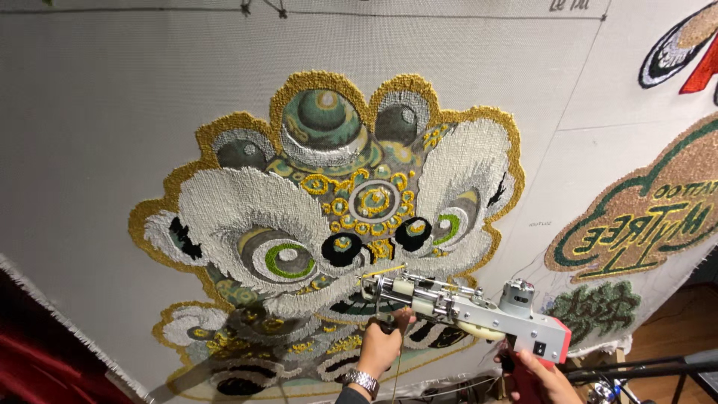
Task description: The person uses a handheld tufting gun to apply yellow yarn into a stretched canvas, following a pre-drawn design of a stylized face. The person guides the tool along the design lines, occasionally adjusting the yarn feed with the left hand.
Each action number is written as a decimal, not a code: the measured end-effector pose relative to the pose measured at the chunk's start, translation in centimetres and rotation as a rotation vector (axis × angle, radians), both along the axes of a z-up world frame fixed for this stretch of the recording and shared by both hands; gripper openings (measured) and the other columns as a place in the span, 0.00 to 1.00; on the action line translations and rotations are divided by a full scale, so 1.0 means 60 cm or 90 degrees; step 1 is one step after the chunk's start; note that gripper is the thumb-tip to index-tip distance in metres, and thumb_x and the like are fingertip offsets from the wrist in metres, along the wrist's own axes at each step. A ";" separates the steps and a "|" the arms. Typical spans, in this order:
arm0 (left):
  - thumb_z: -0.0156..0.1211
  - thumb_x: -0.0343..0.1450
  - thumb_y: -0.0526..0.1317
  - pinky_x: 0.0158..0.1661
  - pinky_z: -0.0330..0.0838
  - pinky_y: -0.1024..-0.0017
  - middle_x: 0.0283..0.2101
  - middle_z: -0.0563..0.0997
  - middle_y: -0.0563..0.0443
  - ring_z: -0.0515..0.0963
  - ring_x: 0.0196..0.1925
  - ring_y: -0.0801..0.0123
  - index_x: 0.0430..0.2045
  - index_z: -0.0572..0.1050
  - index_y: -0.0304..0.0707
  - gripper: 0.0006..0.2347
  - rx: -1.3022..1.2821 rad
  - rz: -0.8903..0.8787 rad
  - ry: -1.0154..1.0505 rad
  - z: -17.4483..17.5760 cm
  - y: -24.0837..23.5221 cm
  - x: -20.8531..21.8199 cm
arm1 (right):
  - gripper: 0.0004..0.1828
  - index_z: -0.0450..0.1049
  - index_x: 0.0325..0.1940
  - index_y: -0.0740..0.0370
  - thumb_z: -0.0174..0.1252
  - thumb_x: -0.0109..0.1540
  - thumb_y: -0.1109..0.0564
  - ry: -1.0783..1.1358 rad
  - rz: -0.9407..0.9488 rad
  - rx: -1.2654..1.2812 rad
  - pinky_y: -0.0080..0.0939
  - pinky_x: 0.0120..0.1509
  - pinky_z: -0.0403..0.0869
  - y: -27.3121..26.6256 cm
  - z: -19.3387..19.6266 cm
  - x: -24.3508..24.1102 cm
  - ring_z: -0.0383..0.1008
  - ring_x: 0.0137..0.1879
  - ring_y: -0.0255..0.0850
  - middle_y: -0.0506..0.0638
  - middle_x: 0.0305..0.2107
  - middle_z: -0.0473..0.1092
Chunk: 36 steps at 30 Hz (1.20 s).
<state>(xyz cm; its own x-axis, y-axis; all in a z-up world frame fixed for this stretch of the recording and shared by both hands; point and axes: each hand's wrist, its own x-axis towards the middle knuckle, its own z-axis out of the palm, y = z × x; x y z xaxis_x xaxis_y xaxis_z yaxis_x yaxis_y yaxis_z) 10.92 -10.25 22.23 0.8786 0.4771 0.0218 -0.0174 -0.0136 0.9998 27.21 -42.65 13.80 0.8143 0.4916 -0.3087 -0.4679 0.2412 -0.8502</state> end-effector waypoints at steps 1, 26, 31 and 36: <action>0.60 0.71 0.54 0.17 0.62 0.75 0.36 0.90 0.57 0.69 0.13 0.81 0.45 0.84 0.42 0.18 0.010 0.005 0.018 0.003 0.001 0.002 | 0.28 0.69 0.59 0.60 0.57 0.59 0.45 -0.001 0.018 0.012 0.47 0.26 0.68 0.000 0.006 0.001 0.71 0.31 0.44 0.58 0.39 0.77; 0.68 0.69 0.50 0.17 0.64 0.75 0.17 0.79 0.54 0.71 0.12 0.76 0.38 0.85 0.35 0.16 0.043 0.061 0.022 0.034 -0.037 -0.005 | 0.20 0.75 0.49 0.67 0.60 0.62 0.48 -0.109 -0.005 -0.117 0.43 0.28 0.71 -0.014 0.129 -0.066 0.72 0.27 0.43 0.56 0.28 0.73; 0.67 0.70 0.51 0.17 0.64 0.77 0.22 0.81 0.50 0.70 0.12 0.78 0.38 0.86 0.37 0.16 0.006 0.062 0.001 0.034 -0.028 -0.017 | 0.20 0.69 0.52 0.64 0.58 0.62 0.49 -0.079 0.039 -0.085 0.45 0.32 0.75 -0.005 0.146 -0.049 0.75 0.31 0.42 0.54 0.30 0.73; 0.64 0.71 0.48 0.15 0.62 0.78 0.35 0.89 0.52 0.68 0.12 0.81 0.40 0.84 0.36 0.15 -0.073 0.020 -0.066 0.021 -0.032 -0.008 | 0.25 0.69 0.55 0.72 0.58 0.63 0.48 -0.133 0.133 -0.040 0.45 0.35 0.78 -0.031 0.151 -0.042 0.77 0.32 0.44 0.60 0.31 0.74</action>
